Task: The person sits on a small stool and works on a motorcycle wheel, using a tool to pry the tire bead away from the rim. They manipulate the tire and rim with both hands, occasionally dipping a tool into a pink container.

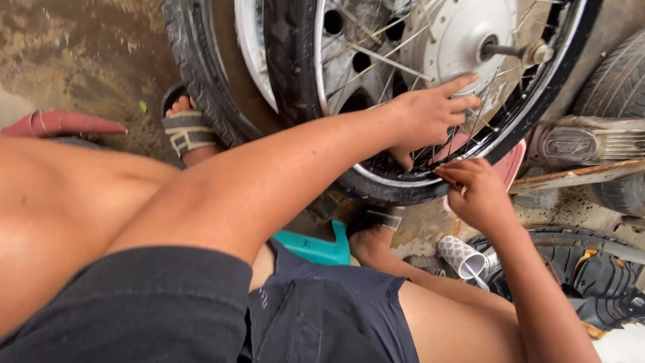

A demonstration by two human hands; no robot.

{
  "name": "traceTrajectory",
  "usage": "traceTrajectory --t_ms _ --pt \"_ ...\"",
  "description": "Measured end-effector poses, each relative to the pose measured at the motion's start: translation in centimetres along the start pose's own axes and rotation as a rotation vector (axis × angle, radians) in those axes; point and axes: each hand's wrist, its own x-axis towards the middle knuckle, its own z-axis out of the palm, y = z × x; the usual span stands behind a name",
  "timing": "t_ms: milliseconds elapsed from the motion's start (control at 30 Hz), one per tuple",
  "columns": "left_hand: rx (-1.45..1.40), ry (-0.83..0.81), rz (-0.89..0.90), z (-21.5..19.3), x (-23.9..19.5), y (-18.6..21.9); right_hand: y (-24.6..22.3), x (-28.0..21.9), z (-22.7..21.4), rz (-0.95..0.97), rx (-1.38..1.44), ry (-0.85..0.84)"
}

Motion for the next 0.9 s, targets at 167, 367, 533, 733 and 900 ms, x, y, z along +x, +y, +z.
traceTrajectory --t_ms 167,367,533,733,900 --pt "-0.016 -0.112 0.063 -0.7 0.6 -0.5 -1.3 1.0 -2.2 0.055 -0.127 -0.087" --pt "-0.035 -0.100 0.072 -0.5 0.7 -0.4 -0.9 0.6 -1.9 0.061 -0.245 -0.080" --pt "-0.036 -0.095 0.070 -0.6 0.8 -0.1 0.0 -0.1 -1.8 0.043 -0.336 -0.008" --pt "-0.059 -0.073 0.072 -0.5 0.9 -0.2 -0.7 0.1 -2.1 0.058 -0.406 0.003" --pt "-0.003 -0.100 0.066 -0.7 0.8 -0.7 0.5 0.6 -2.1 0.135 -0.401 -0.046"
